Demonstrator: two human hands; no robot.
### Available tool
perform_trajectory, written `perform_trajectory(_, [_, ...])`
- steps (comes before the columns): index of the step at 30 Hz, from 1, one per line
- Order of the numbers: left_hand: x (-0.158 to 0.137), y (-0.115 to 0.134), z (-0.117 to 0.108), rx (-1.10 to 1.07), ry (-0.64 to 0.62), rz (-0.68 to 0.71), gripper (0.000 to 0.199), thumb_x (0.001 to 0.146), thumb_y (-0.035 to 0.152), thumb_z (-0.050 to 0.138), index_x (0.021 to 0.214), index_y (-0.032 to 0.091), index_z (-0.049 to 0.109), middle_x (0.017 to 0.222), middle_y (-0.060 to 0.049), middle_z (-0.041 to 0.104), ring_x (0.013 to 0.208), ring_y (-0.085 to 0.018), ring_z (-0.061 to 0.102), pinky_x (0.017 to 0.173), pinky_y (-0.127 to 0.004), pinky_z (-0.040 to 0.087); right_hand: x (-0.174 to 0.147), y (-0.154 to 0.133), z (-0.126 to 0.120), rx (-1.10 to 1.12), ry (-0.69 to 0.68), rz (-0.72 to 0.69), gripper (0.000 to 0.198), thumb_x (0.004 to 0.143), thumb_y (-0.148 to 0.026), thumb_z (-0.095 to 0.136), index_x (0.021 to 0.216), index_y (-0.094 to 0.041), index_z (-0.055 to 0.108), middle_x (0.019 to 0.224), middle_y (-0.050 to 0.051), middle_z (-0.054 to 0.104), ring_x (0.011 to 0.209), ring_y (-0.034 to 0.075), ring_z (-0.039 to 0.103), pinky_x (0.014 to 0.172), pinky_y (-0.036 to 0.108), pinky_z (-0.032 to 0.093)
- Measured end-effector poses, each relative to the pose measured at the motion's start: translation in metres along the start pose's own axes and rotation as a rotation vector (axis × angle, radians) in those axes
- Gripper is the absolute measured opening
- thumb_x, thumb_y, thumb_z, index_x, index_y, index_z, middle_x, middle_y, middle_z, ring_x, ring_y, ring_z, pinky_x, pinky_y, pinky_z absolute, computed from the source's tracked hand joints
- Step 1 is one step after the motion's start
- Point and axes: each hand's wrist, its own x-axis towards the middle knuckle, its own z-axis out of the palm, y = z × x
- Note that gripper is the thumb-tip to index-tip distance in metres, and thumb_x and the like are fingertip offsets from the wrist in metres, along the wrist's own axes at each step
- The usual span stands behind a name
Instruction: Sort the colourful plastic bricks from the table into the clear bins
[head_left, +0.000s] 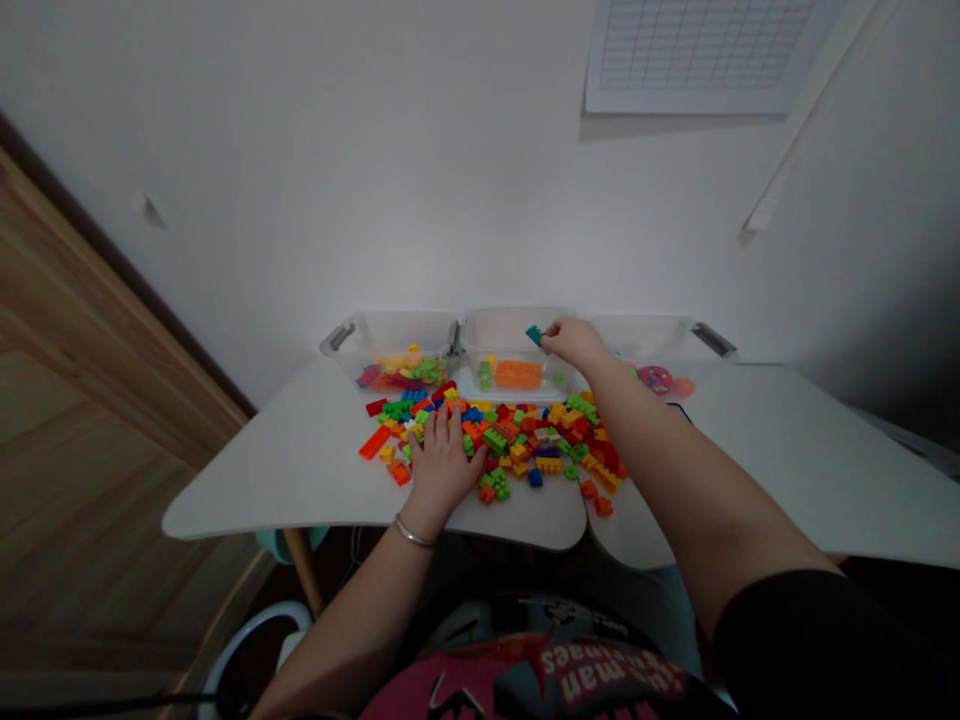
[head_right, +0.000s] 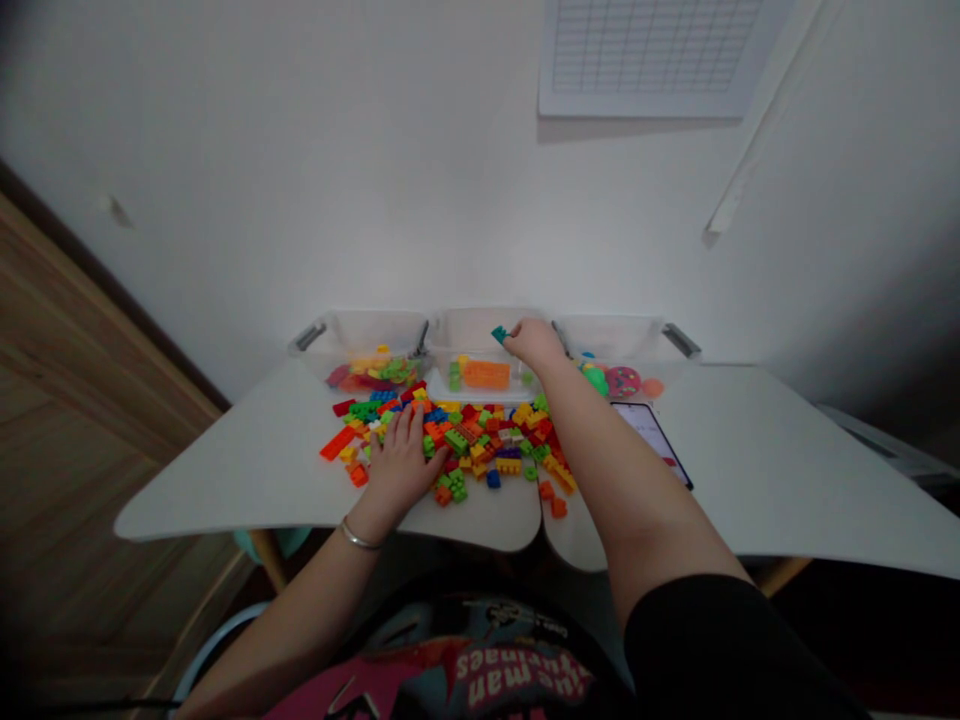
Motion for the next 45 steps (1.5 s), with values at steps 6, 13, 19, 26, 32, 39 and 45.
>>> perform_trajectory(6, [-0.001, 0.000, -0.002, 0.008, 0.001, 0.005, 0.079, 0.090, 0.053, 0.045, 0.156, 0.016, 0.022, 0.161, -0.014, 0.028, 0.148, -0.034, 0.027, 0.117, -0.064, 0.023, -0.001, -0.002, 0.001, -0.076, 0.065, -0.039, 0.026, 0.080, -0.024, 0.057, 0.092, -0.014, 0.077, 0.096, 0.016, 0.076, 0.092, 0.026, 0.071, 0.083, 0.033, 0.052])
perform_trajectory(13, [0.000, 0.000, 0.002, 0.010, 0.015, 0.007, 0.078, 0.091, 0.053, 0.045, 0.156, 0.015, 0.023, 0.161, -0.015, 0.027, 0.147, -0.034, 0.027, 0.116, -0.065, 0.023, -0.013, 0.003, 0.007, -0.046, 0.190, -0.124, 0.029, 0.088, -0.029, 0.050, 0.091, -0.016, 0.076, 0.092, 0.013, 0.076, 0.088, 0.023, 0.070, 0.083, 0.031, 0.052])
perform_trajectory(19, [-0.001, 0.000, 0.000, 0.019, 0.007, 0.002, 0.078, 0.091, 0.053, 0.045, 0.156, 0.015, 0.024, 0.161, -0.015, 0.027, 0.148, -0.034, 0.027, 0.117, -0.064, 0.023, -0.023, 0.007, 0.005, 0.155, 0.274, -0.262, 0.028, 0.088, -0.029, 0.052, 0.103, -0.017, 0.072, 0.104, 0.009, 0.075, 0.097, 0.022, 0.065, 0.092, 0.036, 0.048])
perform_trajectory(26, [-0.002, 0.001, -0.002, 0.033, 0.004, 0.017, 0.077, 0.092, 0.052, 0.044, 0.156, 0.014, 0.024, 0.162, -0.015, 0.026, 0.148, -0.034, 0.026, 0.116, -0.065, 0.024, -0.078, 0.007, 0.008, 0.351, 0.572, -0.435, 0.026, 0.087, -0.027, 0.051, 0.106, -0.020, 0.067, 0.107, 0.010, 0.071, 0.104, 0.026, 0.060, 0.098, 0.043, 0.044])
perform_trajectory(32, [-0.002, 0.000, 0.000, 0.033, 0.014, 0.016, 0.078, 0.092, 0.053, 0.043, 0.156, 0.015, 0.022, 0.162, -0.015, 0.026, 0.148, -0.034, 0.026, 0.117, -0.065, 0.022, -0.121, 0.008, 0.042, 0.255, 0.302, -0.485, 0.021, 0.086, -0.023, 0.055, 0.100, -0.020, 0.070, 0.105, 0.010, 0.072, 0.103, 0.026, 0.062, 0.096, 0.042, 0.046])
perform_trajectory(39, [-0.001, 0.001, -0.003, 0.018, -0.019, -0.005, 0.078, 0.091, 0.052, 0.044, 0.156, 0.015, 0.023, 0.162, -0.014, 0.027, 0.148, -0.034, 0.025, 0.116, -0.066, 0.022, -0.145, 0.014, 0.066, 0.102, 0.131, -0.416, 0.024, 0.086, -0.025, 0.061, 0.107, -0.020, 0.070, 0.110, 0.009, 0.073, 0.105, 0.027, 0.062, 0.095, 0.043, 0.046])
perform_trajectory(45, [-0.001, -0.001, 0.001, 0.016, 0.000, 0.006, 0.078, 0.091, 0.053, 0.044, 0.156, 0.016, 0.022, 0.162, -0.013, 0.025, 0.149, -0.034, 0.024, 0.116, -0.066, 0.022, -0.146, 0.014, 0.074, -0.002, 0.139, -0.407, 0.022, 0.086, -0.024, 0.059, 0.105, -0.021, 0.072, 0.110, 0.011, 0.073, 0.105, 0.028, 0.061, 0.092, 0.043, 0.046])
